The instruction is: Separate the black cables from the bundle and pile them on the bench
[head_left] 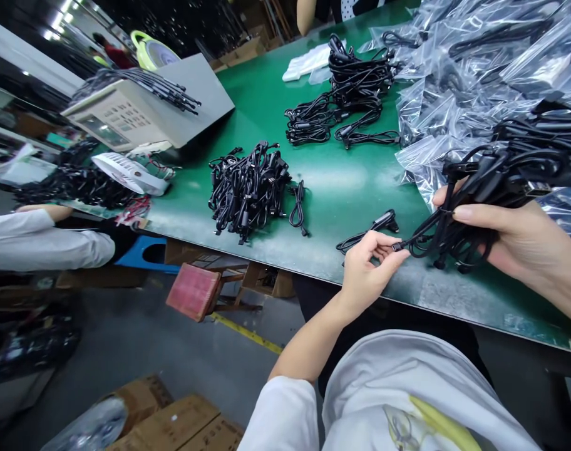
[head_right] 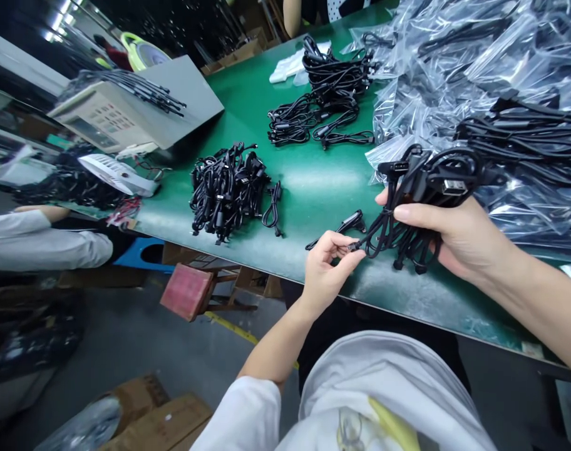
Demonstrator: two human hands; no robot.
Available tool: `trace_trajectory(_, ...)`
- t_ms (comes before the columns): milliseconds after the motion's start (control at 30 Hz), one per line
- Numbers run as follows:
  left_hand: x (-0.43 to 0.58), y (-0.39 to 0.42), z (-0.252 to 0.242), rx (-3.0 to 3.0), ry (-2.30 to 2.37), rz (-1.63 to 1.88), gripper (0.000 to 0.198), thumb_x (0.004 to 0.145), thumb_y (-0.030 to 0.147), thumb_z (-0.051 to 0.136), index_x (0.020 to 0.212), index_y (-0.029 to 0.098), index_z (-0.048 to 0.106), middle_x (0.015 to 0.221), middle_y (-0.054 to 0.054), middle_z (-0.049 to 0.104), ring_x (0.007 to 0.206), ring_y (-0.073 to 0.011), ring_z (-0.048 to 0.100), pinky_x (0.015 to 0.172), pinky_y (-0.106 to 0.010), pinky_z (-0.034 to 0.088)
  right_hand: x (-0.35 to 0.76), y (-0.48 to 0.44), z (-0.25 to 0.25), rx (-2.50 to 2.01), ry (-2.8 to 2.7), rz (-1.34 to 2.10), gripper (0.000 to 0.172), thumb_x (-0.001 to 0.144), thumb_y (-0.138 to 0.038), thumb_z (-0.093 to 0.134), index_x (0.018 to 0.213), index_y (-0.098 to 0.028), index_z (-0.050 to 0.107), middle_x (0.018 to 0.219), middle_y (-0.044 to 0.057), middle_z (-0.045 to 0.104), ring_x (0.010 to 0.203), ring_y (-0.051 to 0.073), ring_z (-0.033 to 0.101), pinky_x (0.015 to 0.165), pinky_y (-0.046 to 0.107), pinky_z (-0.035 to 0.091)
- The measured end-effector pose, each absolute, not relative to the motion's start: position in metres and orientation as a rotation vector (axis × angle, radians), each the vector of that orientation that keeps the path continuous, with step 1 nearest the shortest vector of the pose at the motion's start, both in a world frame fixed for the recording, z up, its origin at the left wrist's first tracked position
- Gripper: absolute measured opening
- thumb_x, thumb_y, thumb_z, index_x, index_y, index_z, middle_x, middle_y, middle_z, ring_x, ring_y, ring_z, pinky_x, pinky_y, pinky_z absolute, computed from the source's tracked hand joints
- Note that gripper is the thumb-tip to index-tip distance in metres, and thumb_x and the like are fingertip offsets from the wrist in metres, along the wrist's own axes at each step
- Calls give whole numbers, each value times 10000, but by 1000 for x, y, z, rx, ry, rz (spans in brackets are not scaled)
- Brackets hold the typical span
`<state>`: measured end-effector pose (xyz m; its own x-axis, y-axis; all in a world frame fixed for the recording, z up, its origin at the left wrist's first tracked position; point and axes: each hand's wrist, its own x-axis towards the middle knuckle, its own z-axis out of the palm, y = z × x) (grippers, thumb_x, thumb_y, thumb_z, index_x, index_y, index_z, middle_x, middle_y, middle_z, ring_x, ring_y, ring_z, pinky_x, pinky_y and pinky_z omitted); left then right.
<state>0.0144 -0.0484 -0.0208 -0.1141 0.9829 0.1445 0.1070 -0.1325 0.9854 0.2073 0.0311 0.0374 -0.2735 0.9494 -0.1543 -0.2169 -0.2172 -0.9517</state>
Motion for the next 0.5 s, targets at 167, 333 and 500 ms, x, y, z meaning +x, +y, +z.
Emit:
trace_trajectory(167, 17, -51, -24, 1407, 1341, 1451, 258, 862, 401, 790, 916, 174, 680, 719, 29, 649, 595, -59, 567, 600, -183, 493, 207, 33, 31, -1087, -1050, 1675, 248, 651, -304, 923, 888, -305, 853, 975, -48, 829, 882, 158, 737, 763, 206, 614)
trace_trajectory(333, 18, -53, -27, 1521, 1315, 1577, 172, 875, 297, 790, 948, 179, 687, 751, 28, 664, 600, -51, 588, 613, -170, 518, 208, 36, 24, -1185, -997, 1713, 328, 631, -339, 929, 943, -269, 857, 1046, 0, 837, 933, 200, 758, 792, 244, 647)
trace_trajectory(500, 17, -53, -28, 1584, 1316, 1577, 156, 885, 281, 782, 970, 182, 697, 768, 18, 681, 611, -64, 612, 610, -180, 537, 210, 37, 25, -1177, -1000, 1712, 332, 624, -319, 914, 945, -265, 851, 1052, 1, 833, 926, 198, 757, 777, 232, 652)
